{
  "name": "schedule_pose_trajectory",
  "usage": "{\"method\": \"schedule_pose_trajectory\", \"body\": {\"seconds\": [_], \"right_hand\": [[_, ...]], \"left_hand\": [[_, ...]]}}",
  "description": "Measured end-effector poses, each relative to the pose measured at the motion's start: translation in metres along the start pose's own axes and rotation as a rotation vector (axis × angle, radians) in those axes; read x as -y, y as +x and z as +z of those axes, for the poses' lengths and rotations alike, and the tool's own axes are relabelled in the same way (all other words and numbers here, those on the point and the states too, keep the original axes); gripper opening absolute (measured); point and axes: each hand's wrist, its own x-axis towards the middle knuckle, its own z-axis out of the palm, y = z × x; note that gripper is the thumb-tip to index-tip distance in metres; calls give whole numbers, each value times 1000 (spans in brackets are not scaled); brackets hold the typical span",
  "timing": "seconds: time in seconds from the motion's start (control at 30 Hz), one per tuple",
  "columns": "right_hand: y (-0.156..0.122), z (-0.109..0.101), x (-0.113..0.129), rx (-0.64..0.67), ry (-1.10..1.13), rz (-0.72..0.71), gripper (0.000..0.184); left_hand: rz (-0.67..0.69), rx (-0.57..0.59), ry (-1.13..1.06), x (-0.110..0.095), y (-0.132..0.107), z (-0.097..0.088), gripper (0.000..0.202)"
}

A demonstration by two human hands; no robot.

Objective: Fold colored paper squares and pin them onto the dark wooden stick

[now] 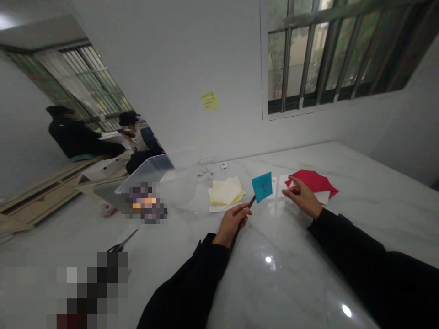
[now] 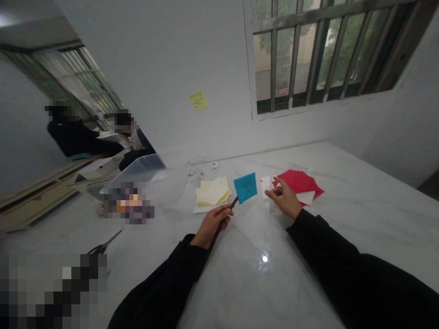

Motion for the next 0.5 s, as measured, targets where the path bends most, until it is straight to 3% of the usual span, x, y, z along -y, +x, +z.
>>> {"method": "schedule_pose_trajectory", "body": {"seconds": [0.1,0.13,0.2,0.27,0.3,0.33,0.4,0.5], "right_hand": [[-2,-3,7,32,-24,2,76],[-6,-3,13,101,-16,8,71],[-17,0,26,425,10,30,58],[-31,7,37,966,45,44,46],[-38,12,42,1156,81,37,41],[-44,17,44,1247,114,33,37],[-50,28,46,1219,158,29,37],[-44,34,39,1044,110,11,40]], "left_hand": [[19,24,-3,-1,2,-1,54],[25,31,3,-1,2,-1,54],[30,20,8,-2,2,0,54],[18,-20,-5,-3,1,0,53],[10,-38,-17,-3,1,1,53],[2,-51,-31,-3,1,1,53],[-8,-61,-58,-4,1,1,51],[-17,-66,-83,-5,1,2,49]]}}
